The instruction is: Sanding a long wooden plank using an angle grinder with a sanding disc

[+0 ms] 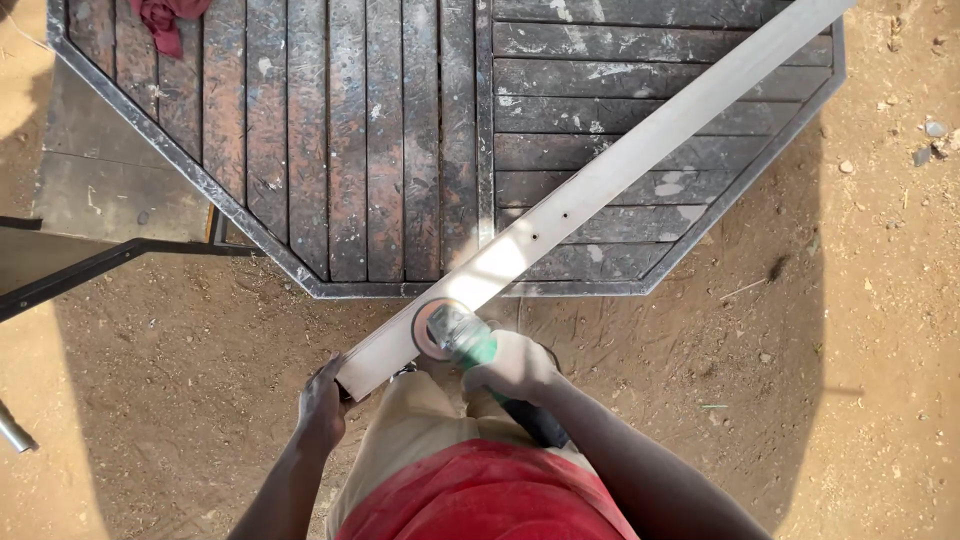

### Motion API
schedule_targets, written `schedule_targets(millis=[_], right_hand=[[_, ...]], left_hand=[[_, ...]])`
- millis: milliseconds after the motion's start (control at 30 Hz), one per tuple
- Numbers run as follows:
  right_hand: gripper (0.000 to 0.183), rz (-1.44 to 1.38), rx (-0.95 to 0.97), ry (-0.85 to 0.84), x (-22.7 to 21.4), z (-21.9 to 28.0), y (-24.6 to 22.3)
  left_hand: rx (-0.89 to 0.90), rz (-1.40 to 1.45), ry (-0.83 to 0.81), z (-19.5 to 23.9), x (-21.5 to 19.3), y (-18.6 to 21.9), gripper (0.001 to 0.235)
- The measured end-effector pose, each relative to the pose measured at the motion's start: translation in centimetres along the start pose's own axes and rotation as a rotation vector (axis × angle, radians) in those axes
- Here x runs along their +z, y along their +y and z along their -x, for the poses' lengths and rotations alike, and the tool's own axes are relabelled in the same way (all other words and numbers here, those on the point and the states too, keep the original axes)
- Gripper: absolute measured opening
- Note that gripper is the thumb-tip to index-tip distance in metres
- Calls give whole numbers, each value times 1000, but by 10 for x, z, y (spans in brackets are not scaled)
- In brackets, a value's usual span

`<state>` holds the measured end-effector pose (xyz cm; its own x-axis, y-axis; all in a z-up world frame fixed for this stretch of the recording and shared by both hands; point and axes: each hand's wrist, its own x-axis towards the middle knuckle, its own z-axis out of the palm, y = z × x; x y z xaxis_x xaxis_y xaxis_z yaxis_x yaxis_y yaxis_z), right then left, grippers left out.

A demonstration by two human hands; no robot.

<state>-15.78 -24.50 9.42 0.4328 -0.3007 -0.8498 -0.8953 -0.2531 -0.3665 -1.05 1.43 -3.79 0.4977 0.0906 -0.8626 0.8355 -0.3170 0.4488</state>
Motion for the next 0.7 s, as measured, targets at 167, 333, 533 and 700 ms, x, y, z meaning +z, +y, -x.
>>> schedule_targets(millis=[167,333,533,700], right_hand=[[38,-638,-6,208,-38,-45,51],[32,-643,69,471,-54,-57,35],[40,-347,38,168,52,-15,-33],[67,67,122,-27,93,21,-104]], left_hand=[[-7,193,-116,-28,-13,-15,39],[-67,184,-243,-72,-31,-33,34],[-183,152,-486,-94,-58,-20,57],[-280,212,-653,-135,-67,-35,85]])
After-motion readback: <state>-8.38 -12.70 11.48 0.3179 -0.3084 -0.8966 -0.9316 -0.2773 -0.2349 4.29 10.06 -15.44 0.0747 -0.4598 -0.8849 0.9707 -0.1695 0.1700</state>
